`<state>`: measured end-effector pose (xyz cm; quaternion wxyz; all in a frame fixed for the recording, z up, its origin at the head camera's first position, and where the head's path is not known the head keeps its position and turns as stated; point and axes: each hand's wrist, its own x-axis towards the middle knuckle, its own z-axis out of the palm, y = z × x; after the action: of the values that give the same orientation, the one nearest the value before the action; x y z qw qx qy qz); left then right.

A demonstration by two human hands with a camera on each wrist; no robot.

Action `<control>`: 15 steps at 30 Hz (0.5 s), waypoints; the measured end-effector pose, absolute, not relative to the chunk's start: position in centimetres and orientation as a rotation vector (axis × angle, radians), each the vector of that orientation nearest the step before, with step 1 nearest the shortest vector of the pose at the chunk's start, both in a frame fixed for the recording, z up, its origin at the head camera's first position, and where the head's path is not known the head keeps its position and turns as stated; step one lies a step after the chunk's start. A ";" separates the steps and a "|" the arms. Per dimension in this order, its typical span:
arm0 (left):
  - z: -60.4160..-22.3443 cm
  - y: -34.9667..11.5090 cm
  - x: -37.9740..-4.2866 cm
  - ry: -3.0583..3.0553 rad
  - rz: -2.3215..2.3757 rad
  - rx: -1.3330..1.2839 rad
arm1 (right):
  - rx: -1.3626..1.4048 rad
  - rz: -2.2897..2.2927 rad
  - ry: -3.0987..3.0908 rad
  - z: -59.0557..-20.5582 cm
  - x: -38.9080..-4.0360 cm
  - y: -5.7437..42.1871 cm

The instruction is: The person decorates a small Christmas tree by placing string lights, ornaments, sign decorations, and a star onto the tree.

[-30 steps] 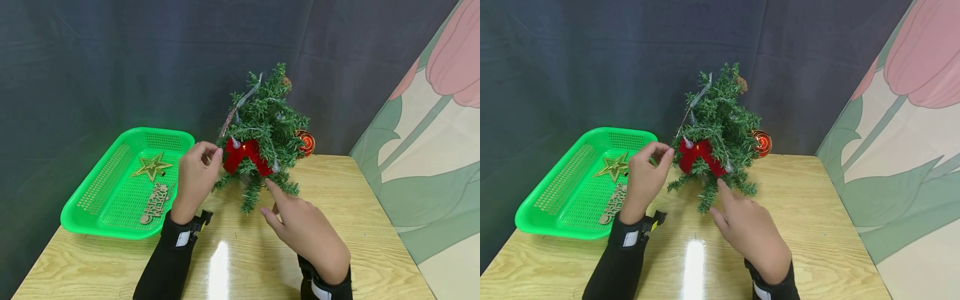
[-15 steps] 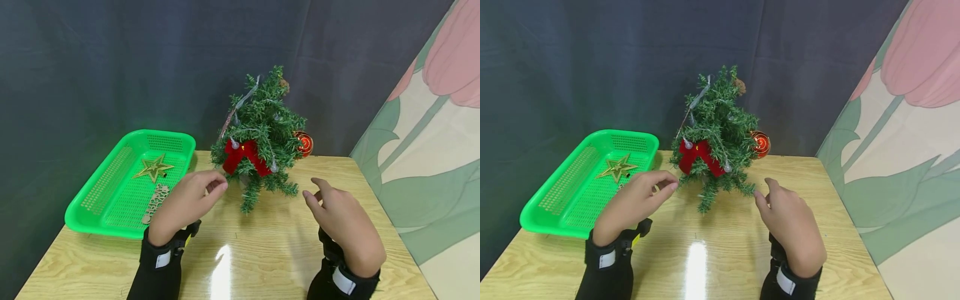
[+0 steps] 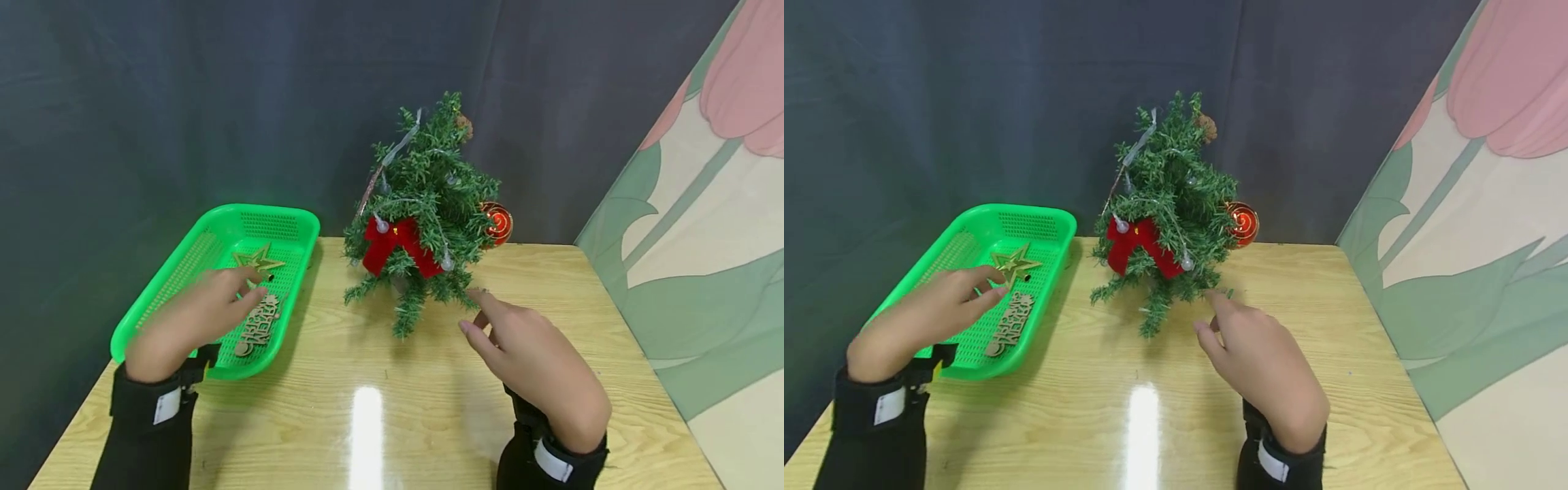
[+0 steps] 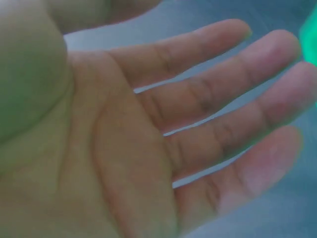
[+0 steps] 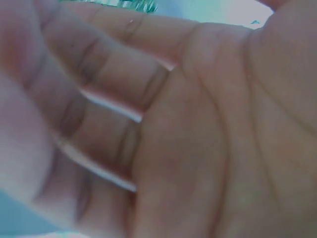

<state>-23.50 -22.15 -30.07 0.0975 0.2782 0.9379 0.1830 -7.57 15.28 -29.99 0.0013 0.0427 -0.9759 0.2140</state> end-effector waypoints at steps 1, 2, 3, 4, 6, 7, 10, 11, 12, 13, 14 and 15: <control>-30.1 -22.6 -24.1 2.763 0.526 0.824 | 0.196 0.665 -3.047 -30.0 -7.6 14.8; -30.2 -23.0 -24.8 2.752 0.512 0.834 | 0.264 0.658 -3.024 -30.0 -7.7 14.3; -30.4 -23.3 -25.3 2.736 0.496 0.842 | 0.337 0.654 -2.996 -30.1 -7.8 13.7; -30.5 -23.5 -25.9 2.717 0.479 0.850 | 0.405 0.641 -2.972 -30.1 -7.9 13.1; -30.9 -23.7 -26.9 2.664 0.423 0.842 | 0.545 0.620 -2.917 -30.2 -8.4 11.7; -31.1 -23.8 -27.4 2.627 0.389 0.834 | 0.614 0.599 -2.883 -30.2 -8.7 11.0; -32.1 -23.8 -28.9 2.514 0.263 0.815 | 0.775 0.552 -2.817 -30.3 -10.3 8.6; -32.5 -23.8 -29.3 2.480 0.229 0.803 | 0.829 0.543 -2.794 -30.4 -11.1 7.8; -33.1 -23.7 -29.8 2.452 0.197 0.800 | 0.879 0.532 -2.773 -30.5 -11.9 6.9; -33.7 -23.6 -30.2 2.434 0.168 0.798 | 0.920 0.525 -2.760 -30.7 -12.8 6.0; -34.3 -23.5 -30.6 2.423 0.141 0.799 | 0.962 0.507 -2.747 -30.9 -13.7 5.2; -34.9 -23.3 -30.9 2.418 0.114 0.809 | 1.002 0.500 -2.730 -31.2 -14.6 4.3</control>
<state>-30.93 -23.34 -34.90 0.2902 0.3032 0.9067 0.0426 -14.59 4.28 -31.24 0.0952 0.3381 -0.9209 0.1688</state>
